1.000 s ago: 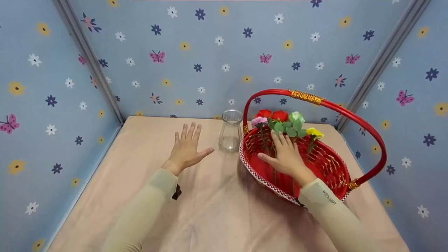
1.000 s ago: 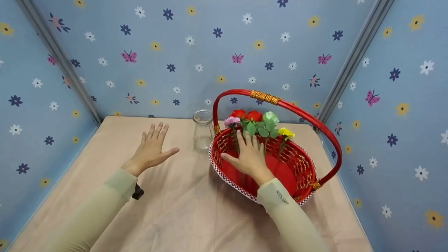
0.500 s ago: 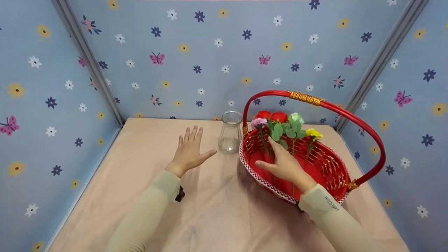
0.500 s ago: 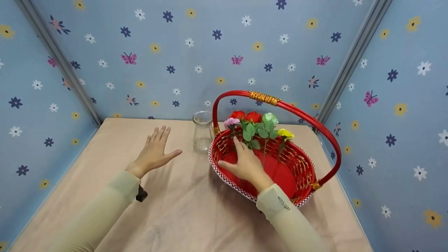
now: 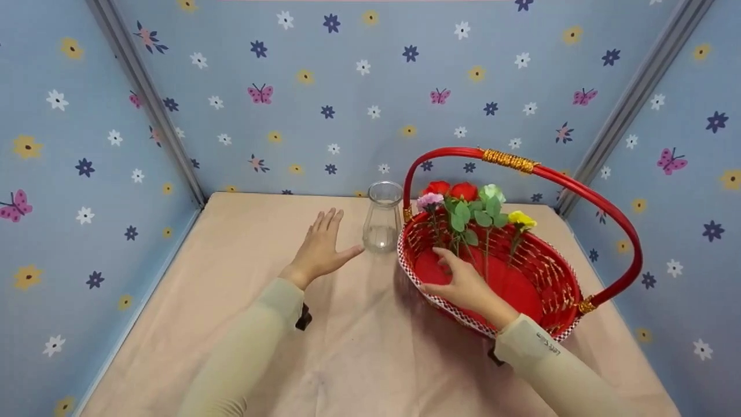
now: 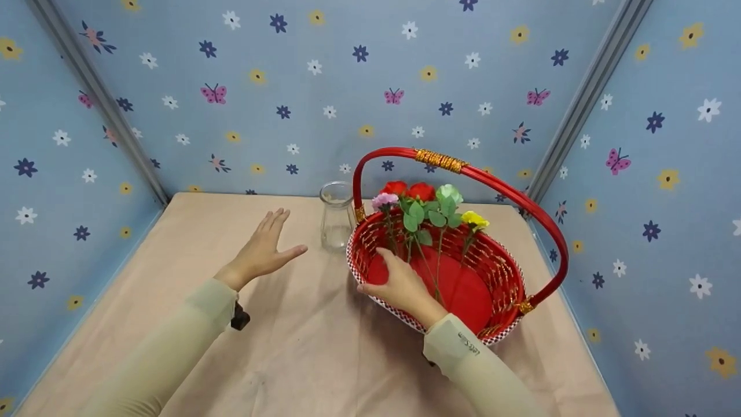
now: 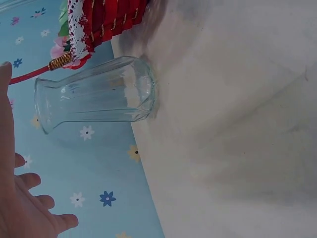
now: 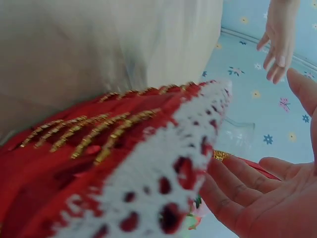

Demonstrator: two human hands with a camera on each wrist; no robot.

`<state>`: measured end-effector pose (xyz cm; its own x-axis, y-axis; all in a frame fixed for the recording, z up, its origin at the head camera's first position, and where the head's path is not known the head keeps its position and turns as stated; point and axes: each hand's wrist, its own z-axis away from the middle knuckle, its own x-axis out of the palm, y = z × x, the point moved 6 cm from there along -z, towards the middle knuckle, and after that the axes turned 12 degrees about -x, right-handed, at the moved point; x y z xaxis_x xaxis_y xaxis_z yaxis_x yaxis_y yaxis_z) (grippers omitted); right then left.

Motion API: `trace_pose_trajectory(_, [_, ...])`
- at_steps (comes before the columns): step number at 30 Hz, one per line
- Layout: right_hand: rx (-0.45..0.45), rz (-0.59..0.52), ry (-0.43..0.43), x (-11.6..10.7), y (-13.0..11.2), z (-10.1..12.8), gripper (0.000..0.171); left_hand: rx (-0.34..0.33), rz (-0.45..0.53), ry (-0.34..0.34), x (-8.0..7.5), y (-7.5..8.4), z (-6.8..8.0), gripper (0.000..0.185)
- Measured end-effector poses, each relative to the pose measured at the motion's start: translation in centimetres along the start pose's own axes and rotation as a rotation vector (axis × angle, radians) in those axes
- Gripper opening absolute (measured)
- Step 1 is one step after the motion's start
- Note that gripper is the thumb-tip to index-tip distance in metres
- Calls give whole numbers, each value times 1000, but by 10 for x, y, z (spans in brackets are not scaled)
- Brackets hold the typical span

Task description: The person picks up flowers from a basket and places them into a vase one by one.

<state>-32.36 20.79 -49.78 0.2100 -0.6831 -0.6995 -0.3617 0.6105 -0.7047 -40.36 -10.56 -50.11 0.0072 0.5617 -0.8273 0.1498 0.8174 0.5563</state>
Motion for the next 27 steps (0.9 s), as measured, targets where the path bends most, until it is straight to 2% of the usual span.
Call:
trace_pose_trajectory(14, [3, -68, -14, 12, 16, 9, 81, -9, 151, -49, -1, 1, -8, 101])
trace_pose_trajectory(27, [-46, -115, 3, 21, 33, 15, 61, -10, 191, -72, 7, 7, -16, 101])
